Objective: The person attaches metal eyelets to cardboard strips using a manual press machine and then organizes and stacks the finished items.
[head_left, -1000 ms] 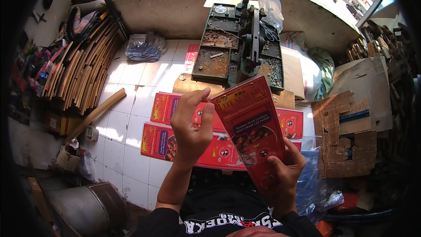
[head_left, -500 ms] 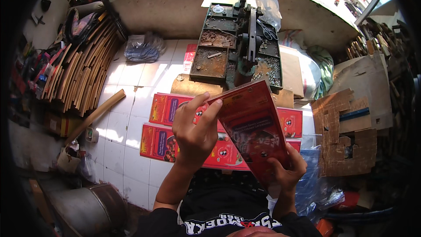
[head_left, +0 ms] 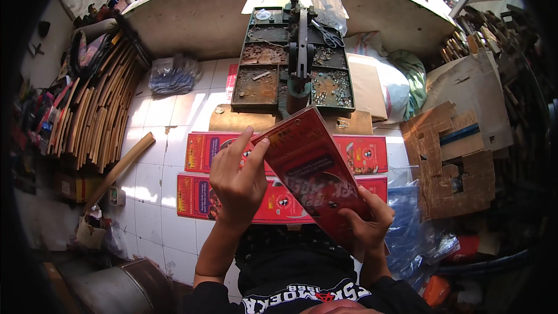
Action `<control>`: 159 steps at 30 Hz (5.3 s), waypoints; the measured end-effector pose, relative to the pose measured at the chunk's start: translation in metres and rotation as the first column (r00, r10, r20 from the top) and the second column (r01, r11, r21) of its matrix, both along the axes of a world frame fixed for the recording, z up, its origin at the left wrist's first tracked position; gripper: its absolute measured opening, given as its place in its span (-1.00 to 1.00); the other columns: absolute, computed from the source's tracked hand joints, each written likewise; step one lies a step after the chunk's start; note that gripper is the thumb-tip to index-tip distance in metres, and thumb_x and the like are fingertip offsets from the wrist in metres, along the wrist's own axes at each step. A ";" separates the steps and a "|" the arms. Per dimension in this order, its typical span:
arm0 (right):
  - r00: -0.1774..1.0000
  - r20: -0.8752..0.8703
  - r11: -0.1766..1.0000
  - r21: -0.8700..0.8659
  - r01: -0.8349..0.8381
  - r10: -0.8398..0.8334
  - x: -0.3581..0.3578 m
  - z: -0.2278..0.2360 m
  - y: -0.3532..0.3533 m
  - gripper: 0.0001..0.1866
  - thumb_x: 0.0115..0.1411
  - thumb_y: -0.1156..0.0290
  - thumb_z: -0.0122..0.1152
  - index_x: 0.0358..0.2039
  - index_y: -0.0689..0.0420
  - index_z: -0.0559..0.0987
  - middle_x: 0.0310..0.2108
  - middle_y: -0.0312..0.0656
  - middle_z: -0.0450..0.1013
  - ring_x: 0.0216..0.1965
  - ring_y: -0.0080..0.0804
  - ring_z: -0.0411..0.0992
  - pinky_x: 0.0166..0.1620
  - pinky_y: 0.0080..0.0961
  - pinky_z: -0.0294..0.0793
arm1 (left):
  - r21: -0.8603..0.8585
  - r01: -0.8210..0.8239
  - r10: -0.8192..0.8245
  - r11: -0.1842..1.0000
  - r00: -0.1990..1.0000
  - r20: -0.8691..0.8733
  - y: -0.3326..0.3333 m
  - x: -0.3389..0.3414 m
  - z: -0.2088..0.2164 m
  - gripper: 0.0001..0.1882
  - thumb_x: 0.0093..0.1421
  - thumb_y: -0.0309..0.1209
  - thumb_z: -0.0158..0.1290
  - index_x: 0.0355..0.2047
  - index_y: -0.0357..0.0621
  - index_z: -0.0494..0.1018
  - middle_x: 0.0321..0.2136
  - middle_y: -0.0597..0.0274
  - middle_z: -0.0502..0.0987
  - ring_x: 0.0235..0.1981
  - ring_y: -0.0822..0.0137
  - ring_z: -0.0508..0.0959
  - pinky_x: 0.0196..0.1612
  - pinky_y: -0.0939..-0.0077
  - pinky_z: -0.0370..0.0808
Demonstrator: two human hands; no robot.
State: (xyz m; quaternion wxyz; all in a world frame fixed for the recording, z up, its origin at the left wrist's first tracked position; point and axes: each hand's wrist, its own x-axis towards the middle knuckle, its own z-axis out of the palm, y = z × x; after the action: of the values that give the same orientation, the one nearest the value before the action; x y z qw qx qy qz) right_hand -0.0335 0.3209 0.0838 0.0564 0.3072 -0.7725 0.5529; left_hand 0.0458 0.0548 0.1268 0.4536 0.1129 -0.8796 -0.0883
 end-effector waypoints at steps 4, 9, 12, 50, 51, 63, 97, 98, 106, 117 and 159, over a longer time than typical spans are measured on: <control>0.996 -0.085 1.000 0.024 -0.002 0.004 0.001 0.004 -0.001 -0.36 -0.24 0.53 0.62 -0.05 0.20 0.60 -0.37 -0.04 0.60 -0.39 -0.26 0.61 -0.33 -0.43 0.58 | 0.042 0.015 -0.015 0.999 1.000 -0.006 0.001 -0.001 0.002 -0.74 0.06 -0.60 0.20 -0.19 -0.18 0.59 -0.09 -0.03 0.58 -0.26 0.04 0.61 -0.20 0.24 0.52; 0.989 -0.142 0.999 0.008 -0.037 0.038 0.000 0.010 -0.001 -0.37 -0.24 0.54 0.62 -0.05 0.20 0.60 -0.43 -0.06 0.59 -0.46 -0.26 0.59 -0.39 -0.44 0.55 | 0.195 0.091 -0.076 0.977 0.994 -0.083 0.005 -0.004 0.002 -0.78 0.09 -0.66 0.20 -0.22 -0.24 0.56 -0.16 -0.03 0.60 -0.23 0.05 0.63 -0.20 0.27 0.57; 0.985 -0.166 0.999 0.012 -0.040 0.042 0.000 0.011 0.000 -0.36 -0.24 0.55 0.61 -0.05 0.20 0.60 -0.45 -0.05 0.58 -0.48 -0.27 0.58 -0.42 -0.44 0.53 | 0.235 0.126 -0.106 0.964 0.989 -0.099 0.006 -0.004 0.002 -0.79 0.09 -0.66 0.19 -0.23 -0.28 0.56 -0.18 -0.06 0.57 -0.25 0.00 0.62 -0.22 0.26 0.56; 0.993 0.115 1.000 0.027 -0.012 0.008 0.007 0.010 -0.001 -0.43 -0.21 0.58 0.58 -0.09 0.26 0.62 -0.34 0.01 0.60 -0.35 -0.30 0.61 -0.25 -0.46 0.58 | 0.248 0.060 -0.049 0.967 0.998 -0.050 0.012 0.009 -0.004 -0.80 0.09 -0.68 0.20 -0.25 -0.27 0.56 -0.21 0.00 0.56 -0.20 0.05 0.63 -0.16 0.31 0.61; 0.993 0.114 0.999 0.031 -0.013 0.009 0.007 0.010 -0.002 -0.43 -0.21 0.58 0.58 -0.09 0.26 0.62 -0.34 0.01 0.60 -0.35 -0.30 0.61 -0.25 -0.45 0.58 | 0.253 0.057 -0.048 0.966 0.998 -0.043 0.011 0.010 -0.005 -0.81 0.09 -0.68 0.20 -0.26 -0.27 0.56 -0.22 0.00 0.56 -0.19 0.04 0.62 -0.15 0.30 0.60; 0.998 0.043 0.998 0.047 -0.044 0.042 0.009 0.012 0.000 -0.44 -0.19 0.58 0.57 -0.09 0.27 0.62 -0.30 0.03 0.61 -0.34 -0.28 0.61 -0.23 -0.43 0.57 | 0.319 0.054 -0.049 0.946 0.999 -0.023 0.016 0.017 -0.009 -0.83 0.10 -0.68 0.18 -0.28 -0.29 0.53 -0.25 0.02 0.54 -0.16 0.01 0.60 -0.07 0.24 0.57; 0.933 0.354 0.992 -0.127 -0.018 0.063 0.011 -0.008 -0.004 -0.36 -0.16 0.79 0.41 0.04 0.39 0.52 -0.15 0.02 0.56 -0.13 -0.33 0.54 -0.03 -0.45 0.53 | 0.287 0.067 -0.032 0.955 0.991 -0.127 0.009 0.020 -0.015 -0.75 0.03 -0.64 0.25 -0.24 -0.24 0.55 -0.23 -0.01 0.55 -0.27 0.06 0.60 -0.25 0.31 0.56; 0.926 0.371 0.990 -0.142 -0.009 0.062 0.011 -0.007 -0.006 -0.36 -0.16 0.78 0.42 0.04 0.38 0.52 -0.16 0.01 0.56 -0.14 -0.34 0.54 -0.04 -0.45 0.54 | 0.277 0.053 -0.017 0.960 0.991 -0.131 0.007 0.020 -0.014 -0.75 0.03 -0.64 0.25 -0.24 -0.24 0.56 -0.23 -0.01 0.55 -0.27 0.06 0.60 -0.25 0.31 0.56; 0.984 0.175 0.999 -0.029 -0.040 0.045 0.006 -0.003 -0.017 -0.36 -0.23 0.71 0.50 -0.02 0.34 0.58 -0.26 -0.03 0.59 -0.23 -0.37 0.56 -0.13 -0.46 0.54 | 0.273 -0.037 0.075 0.961 0.988 -0.133 0.003 0.025 -0.009 -0.78 0.04 -0.65 0.24 -0.27 -0.27 0.57 -0.22 -0.01 0.56 -0.24 0.07 0.61 -0.24 0.34 0.58; 0.991 0.100 0.996 0.020 -0.087 0.084 0.000 0.004 -0.021 -0.37 -0.24 0.65 0.54 -0.04 0.33 0.59 -0.24 0.00 0.60 -0.24 -0.31 0.58 -0.13 -0.45 0.55 | 0.371 -0.039 0.089 0.928 0.989 -0.118 0.004 0.025 -0.008 -0.81 0.07 -0.65 0.21 -0.28 -0.27 0.52 -0.25 0.02 0.51 -0.26 0.07 0.58 -0.24 0.35 0.55; 0.938 -0.192 0.957 0.015 -0.290 0.287 -0.003 0.026 -0.057 -0.33 -0.32 0.60 0.60 -0.06 0.24 0.59 -0.53 -0.10 0.52 -0.54 -0.38 0.50 -0.45 -0.54 0.40 | 0.713 0.701 0.151 0.029 0.702 -0.696 -0.016 0.064 0.002 -0.77 0.15 -0.67 0.09 -0.19 -0.20 0.41 -0.26 0.21 0.56 -0.22 0.47 0.56 -0.05 0.53 0.51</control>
State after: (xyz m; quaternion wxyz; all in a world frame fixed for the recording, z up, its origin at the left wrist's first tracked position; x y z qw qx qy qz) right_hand -0.0360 0.2640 0.1100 0.0514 0.4686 -0.7062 0.5282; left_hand 0.1094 0.0391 0.1292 0.4799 0.1563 -0.3840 -0.7732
